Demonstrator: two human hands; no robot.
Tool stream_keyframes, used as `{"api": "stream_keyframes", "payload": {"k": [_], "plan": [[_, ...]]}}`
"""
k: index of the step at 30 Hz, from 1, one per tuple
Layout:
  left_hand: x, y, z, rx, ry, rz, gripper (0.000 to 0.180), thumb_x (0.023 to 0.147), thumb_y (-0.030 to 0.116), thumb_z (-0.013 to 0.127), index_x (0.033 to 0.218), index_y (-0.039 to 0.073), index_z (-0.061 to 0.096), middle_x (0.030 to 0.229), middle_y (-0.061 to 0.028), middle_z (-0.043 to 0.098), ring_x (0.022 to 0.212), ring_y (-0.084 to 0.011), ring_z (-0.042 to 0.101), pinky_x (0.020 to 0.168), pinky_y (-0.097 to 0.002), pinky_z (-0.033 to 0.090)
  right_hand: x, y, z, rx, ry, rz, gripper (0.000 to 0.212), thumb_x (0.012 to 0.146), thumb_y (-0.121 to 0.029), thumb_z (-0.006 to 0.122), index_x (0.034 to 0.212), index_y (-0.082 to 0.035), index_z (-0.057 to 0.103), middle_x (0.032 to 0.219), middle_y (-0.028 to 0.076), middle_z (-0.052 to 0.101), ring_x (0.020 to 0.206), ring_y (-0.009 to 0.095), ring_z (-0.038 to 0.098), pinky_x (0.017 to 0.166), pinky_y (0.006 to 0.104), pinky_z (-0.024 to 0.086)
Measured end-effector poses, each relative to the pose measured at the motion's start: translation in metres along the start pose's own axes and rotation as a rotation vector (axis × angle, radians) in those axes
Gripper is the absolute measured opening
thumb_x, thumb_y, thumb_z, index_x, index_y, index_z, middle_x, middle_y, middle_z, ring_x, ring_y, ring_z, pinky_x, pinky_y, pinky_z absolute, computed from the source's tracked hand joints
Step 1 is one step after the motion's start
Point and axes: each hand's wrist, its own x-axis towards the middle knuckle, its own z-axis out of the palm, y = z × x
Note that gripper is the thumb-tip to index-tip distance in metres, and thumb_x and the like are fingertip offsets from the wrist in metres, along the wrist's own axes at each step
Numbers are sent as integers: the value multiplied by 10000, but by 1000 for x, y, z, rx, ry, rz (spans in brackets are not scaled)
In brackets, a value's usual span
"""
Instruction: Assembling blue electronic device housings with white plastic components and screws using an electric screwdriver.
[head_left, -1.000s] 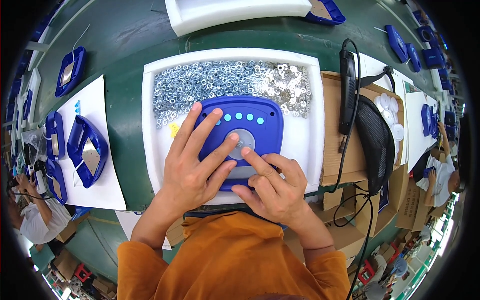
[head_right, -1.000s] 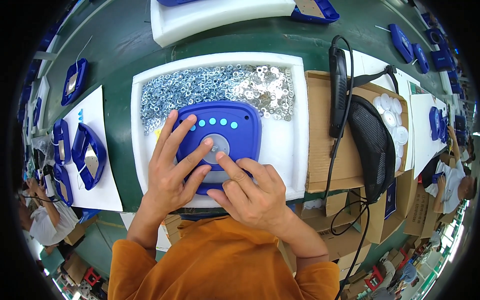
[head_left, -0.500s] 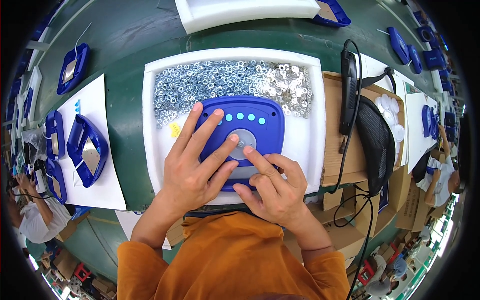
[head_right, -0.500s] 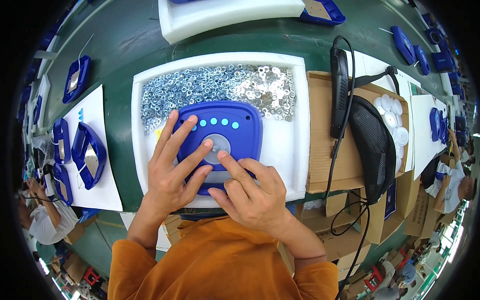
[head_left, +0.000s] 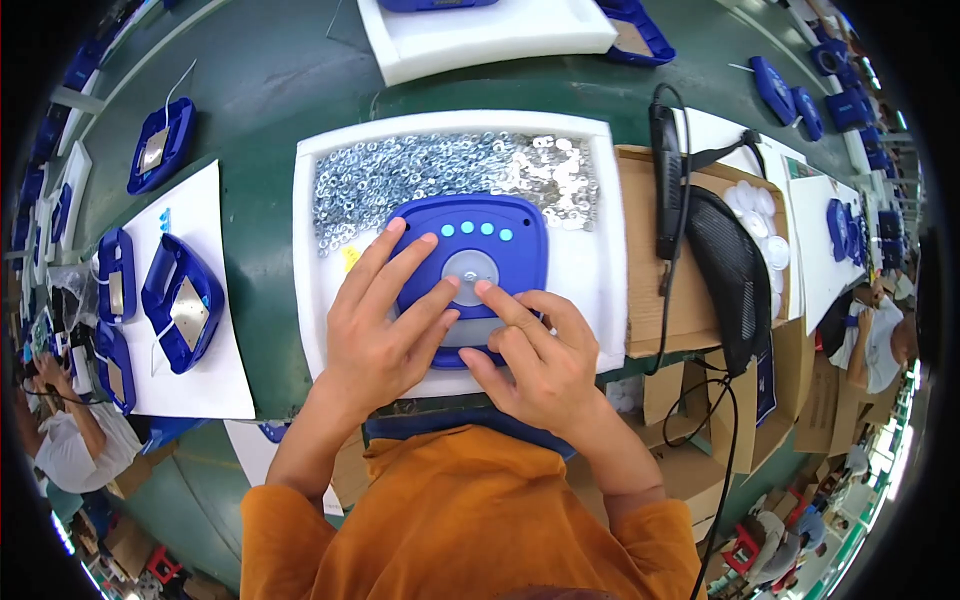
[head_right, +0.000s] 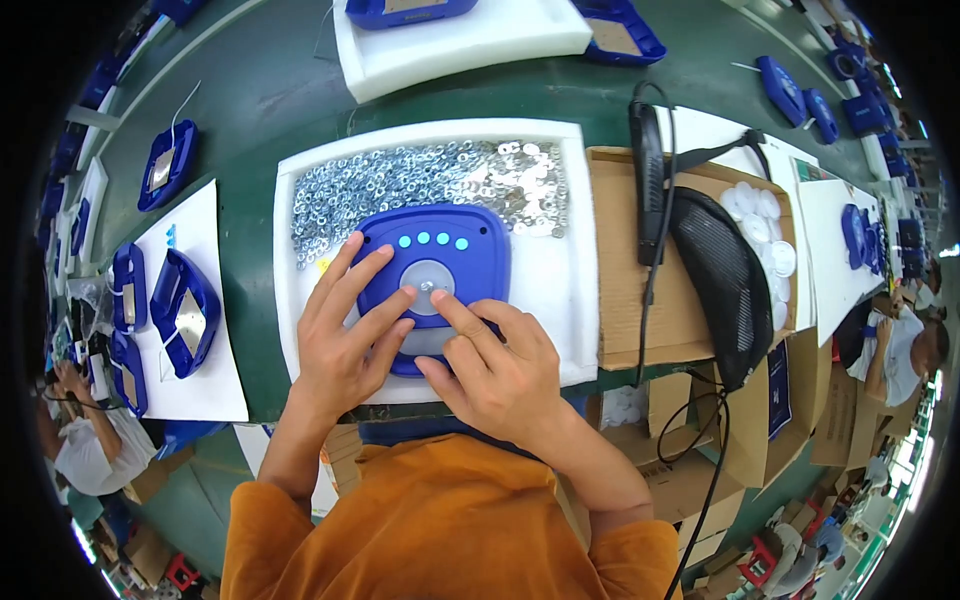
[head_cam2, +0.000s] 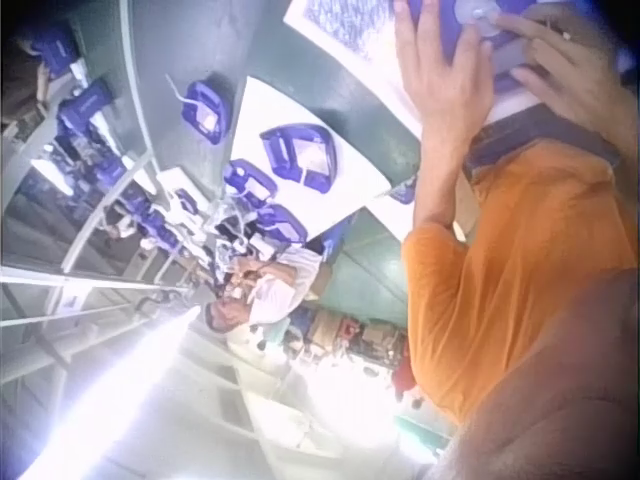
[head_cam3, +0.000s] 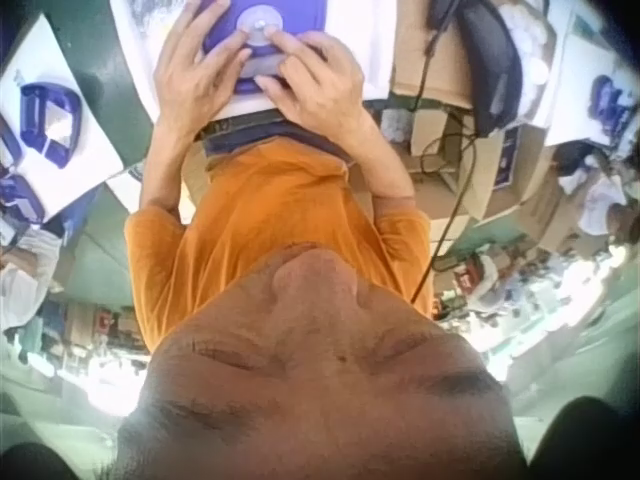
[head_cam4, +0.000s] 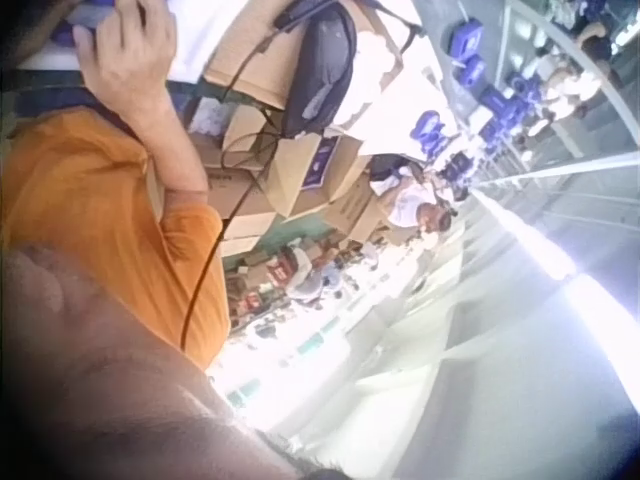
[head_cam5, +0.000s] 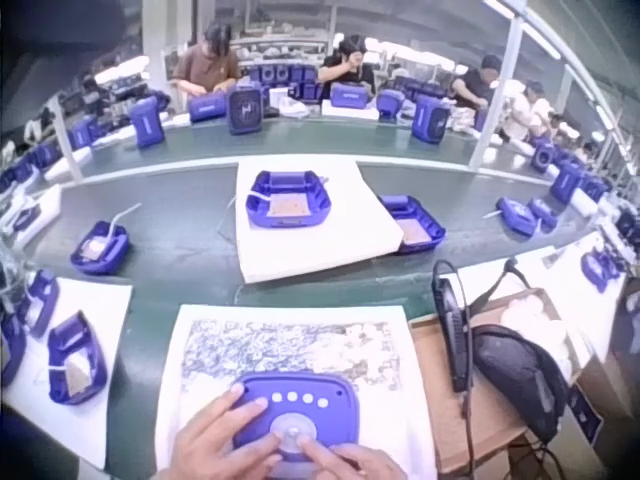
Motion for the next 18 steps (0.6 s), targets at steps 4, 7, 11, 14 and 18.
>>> {"api": "stream_keyframes", "payload": {"k": [4,7,11,14,18], "plan": [[5,5,-6,120,-19,53,309,904,119,885,1212,110,876,1491,-168,741,1520,-481,602,1231,-592,511,12,10,-18,213,22,42,259,882,-174,924,919,-52,699,1329,146,816,1033,321,737,857,403,605],[0,2,-5,121,19,56,278,909,123,879,1187,108,879,1476,-150,751,1522,-462,601,1262,-610,480,26,39,-42,239,222,278,249,903,-68,901,1070,-13,724,1163,177,797,997,372,751,882,472,616],[1,3,-4,144,67,98,223,935,178,875,1149,117,876,1439,-134,756,1513,-436,610,1261,-604,482,43,130,-65,-508,206,347,403,1036,-327,811,1293,-45,681,1172,172,728,1043,415,751,793,531,614],[1,3,-1,119,71,104,200,957,174,857,1149,123,879,1426,-137,760,1513,-431,606,1280,-596,462,55,158,-63,-673,-36,590,526,972,-395,868,1288,-28,661,1177,188,708,1064,390,757,803,530,635],[-2,2,1,110,104,122,203,955,173,859,1151,123,879,1439,-140,752,1521,-428,599,1281,-599,461,59,170,-56,-801,-85,564,506,901,-373,905,1171,0,694,1174,197,717,1083,384,784,838,507,659]]}}
